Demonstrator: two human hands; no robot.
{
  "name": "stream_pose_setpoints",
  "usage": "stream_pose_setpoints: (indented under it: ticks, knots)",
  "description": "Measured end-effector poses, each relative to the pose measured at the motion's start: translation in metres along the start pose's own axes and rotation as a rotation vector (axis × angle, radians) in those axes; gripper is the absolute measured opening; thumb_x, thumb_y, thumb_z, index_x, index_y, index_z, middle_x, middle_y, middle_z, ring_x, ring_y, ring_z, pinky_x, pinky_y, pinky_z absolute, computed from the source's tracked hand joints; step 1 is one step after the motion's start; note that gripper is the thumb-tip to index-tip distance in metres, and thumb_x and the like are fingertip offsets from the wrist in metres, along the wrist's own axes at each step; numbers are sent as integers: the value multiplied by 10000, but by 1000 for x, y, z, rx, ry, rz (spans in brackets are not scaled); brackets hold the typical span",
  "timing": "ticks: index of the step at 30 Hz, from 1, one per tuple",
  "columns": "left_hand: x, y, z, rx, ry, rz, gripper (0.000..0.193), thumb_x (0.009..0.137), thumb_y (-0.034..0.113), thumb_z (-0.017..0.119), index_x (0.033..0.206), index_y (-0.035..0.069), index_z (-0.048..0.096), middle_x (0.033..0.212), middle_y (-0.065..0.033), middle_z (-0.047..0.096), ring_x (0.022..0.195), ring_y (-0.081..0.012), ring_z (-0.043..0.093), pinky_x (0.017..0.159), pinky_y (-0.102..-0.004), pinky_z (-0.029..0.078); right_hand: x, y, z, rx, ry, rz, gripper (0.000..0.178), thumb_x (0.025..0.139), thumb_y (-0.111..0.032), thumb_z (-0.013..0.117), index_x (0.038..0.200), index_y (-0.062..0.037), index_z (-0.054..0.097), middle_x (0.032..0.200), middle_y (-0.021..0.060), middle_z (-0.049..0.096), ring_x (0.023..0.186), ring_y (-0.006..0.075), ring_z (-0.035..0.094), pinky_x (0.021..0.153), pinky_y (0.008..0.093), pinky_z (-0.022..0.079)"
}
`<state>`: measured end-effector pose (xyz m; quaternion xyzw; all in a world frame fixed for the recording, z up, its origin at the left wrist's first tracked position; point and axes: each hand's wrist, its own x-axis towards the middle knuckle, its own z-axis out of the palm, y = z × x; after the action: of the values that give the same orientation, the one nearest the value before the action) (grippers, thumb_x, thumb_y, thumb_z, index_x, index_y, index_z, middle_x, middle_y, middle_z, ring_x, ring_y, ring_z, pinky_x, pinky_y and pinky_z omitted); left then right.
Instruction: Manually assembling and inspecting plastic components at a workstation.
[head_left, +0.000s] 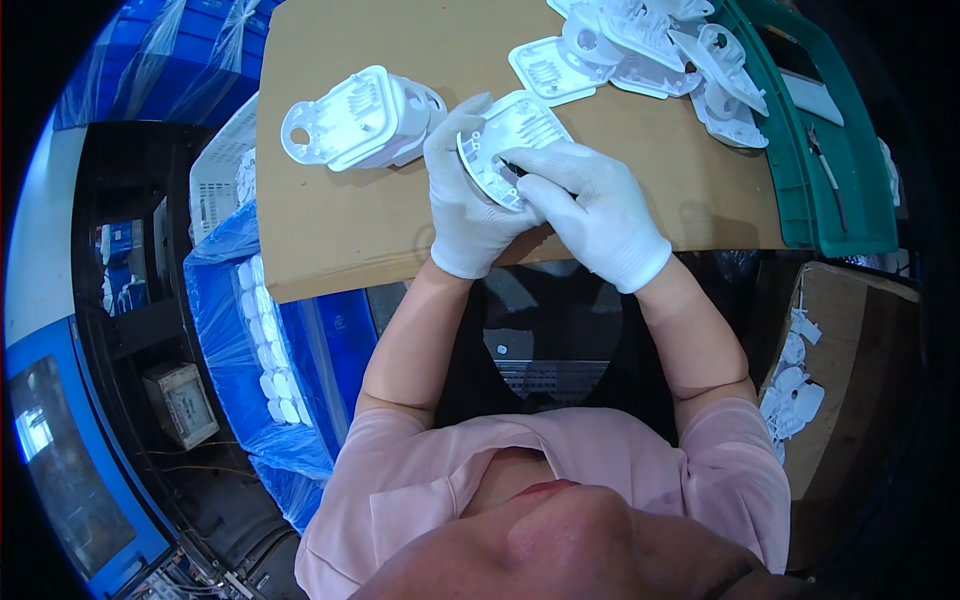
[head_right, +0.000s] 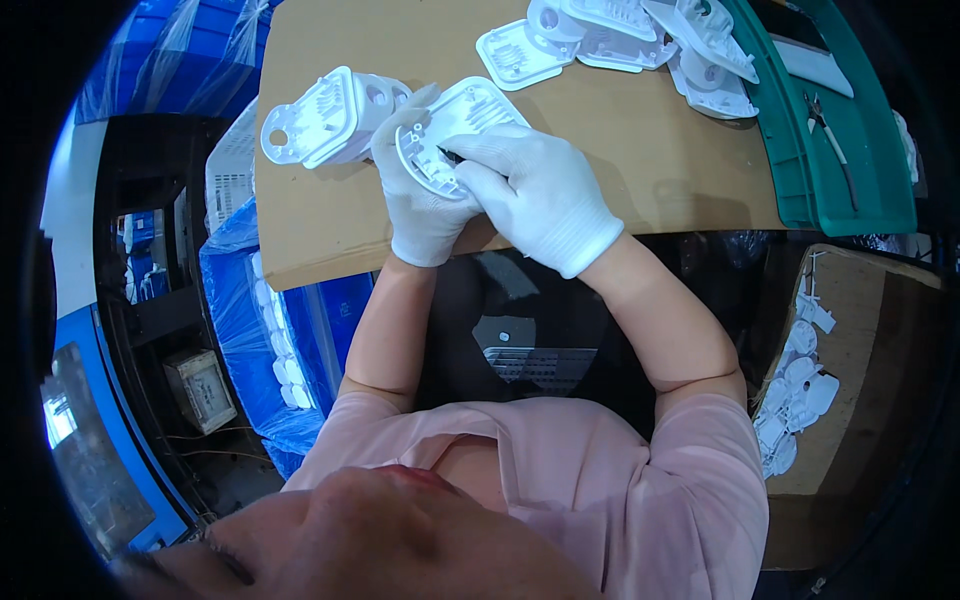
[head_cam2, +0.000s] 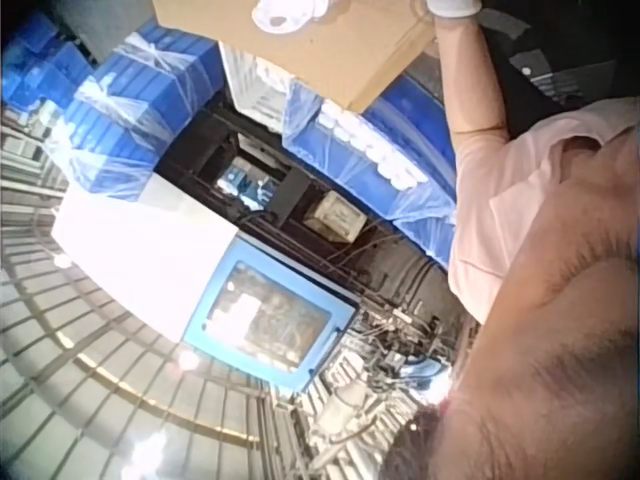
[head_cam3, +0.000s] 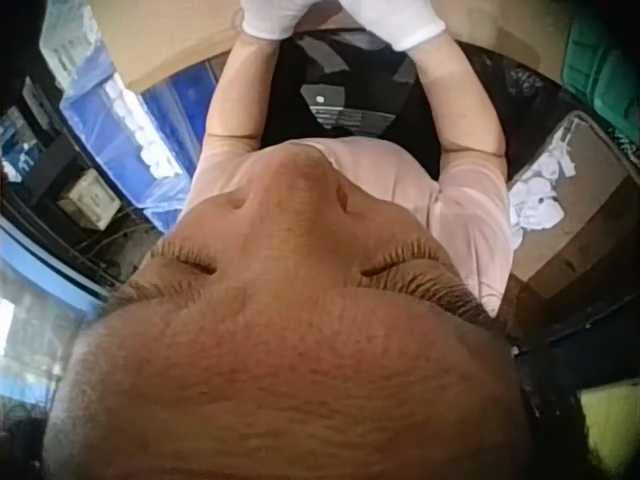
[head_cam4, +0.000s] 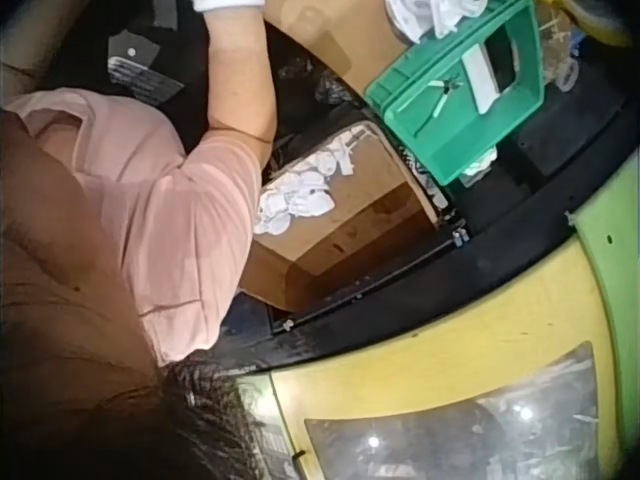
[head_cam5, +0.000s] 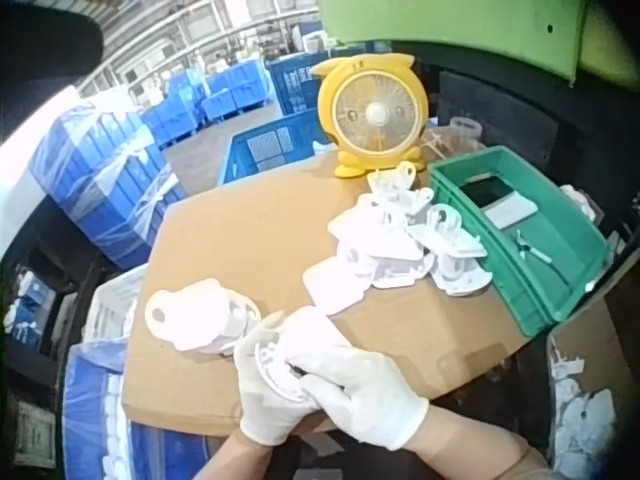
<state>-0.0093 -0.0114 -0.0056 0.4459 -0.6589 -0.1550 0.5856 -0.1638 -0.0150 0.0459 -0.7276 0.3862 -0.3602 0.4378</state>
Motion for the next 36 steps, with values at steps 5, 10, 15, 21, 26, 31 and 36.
stream_pose_setpoints:
  ticks: [5, 10, 15, 21, 26, 31, 36]
  knots:
    - [2, -2, -2, 50, -39, 40, 896, 573, 326, 929, 1207, -2, 388, 1241, -165, 496, 1051, -249, 574, 881, -339, 496, 3, 8, -5, 252, -86, 114, 317, 888, -103, 570, 1169, 21, 645, 1073, 125, 685, 970, 168, 633, 869, 279, 479]
    - [3, 0, -1, 52, -48, 67, 910, 564, 338, 933, 1210, -1, 388, 1252, -161, 488, 1070, -248, 565, 889, -336, 493, 4, 6, -6, 375, -156, 279, 321, 893, -95, 558, 1179, 23, 642, 1093, 117, 682, 999, 143, 618, 889, 266, 471]
    - [2, -1, 0, 72, -41, 78, 908, 578, 326, 926, 1222, -6, 380, 1247, -149, 484, 1045, -241, 577, 872, -329, 503, 1, 8, -1, 326, -82, 223, 325, 896, -98, 563, 1188, 28, 634, 1093, 123, 680, 995, 150, 621, 889, 266, 474]
    - [2, -2, -1, -43, -59, -59, 919, 584, 305, 926, 1247, 2, 365, 1220, -139, 489, 1061, -230, 575, 882, -329, 506, 1, 7, 4, 196, 70, 89, 312, 894, -90, 571, 1175, 26, 638, 974, 113, 678, 917, 163, 627, 831, 271, 483]
    - [3, 6, -2, -353, -39, -257, 976, 571, 324, 934, 1284, 7, 348, 1214, -130, 487, 1085, -221, 567, 900, -339, 506, 1, -3, -12, 13, 157, -190, 189, 807, -134, 679, 951, -12, 690, 765, 93, 637, 665, 185, 594, 620, 286, 463]
    - [2, 5, -4, -418, -49, -268, 1007, 564, 343, 938, 1307, 18, 341, 1218, -124, 490, 1122, -218, 550, 924, -344, 497, -6, 1, -24, -17, 105, -331, 143, 779, -162, 720, 766, -36, 654, 664, 57, 578, 605, 136, 546, 558, 247, 404]
    - [-1, 9, -2, 22, -59, -111, 922, 544, 279, 930, 1276, 36, 425, 1203, -174, 520, 1111, -304, 553, 935, -398, 474, 1, -7, 2, -81, 327, -327, 167, 686, -93, 798, 783, -57, 666, 651, 34, 564, 581, 145, 548, 517, 260, 409]
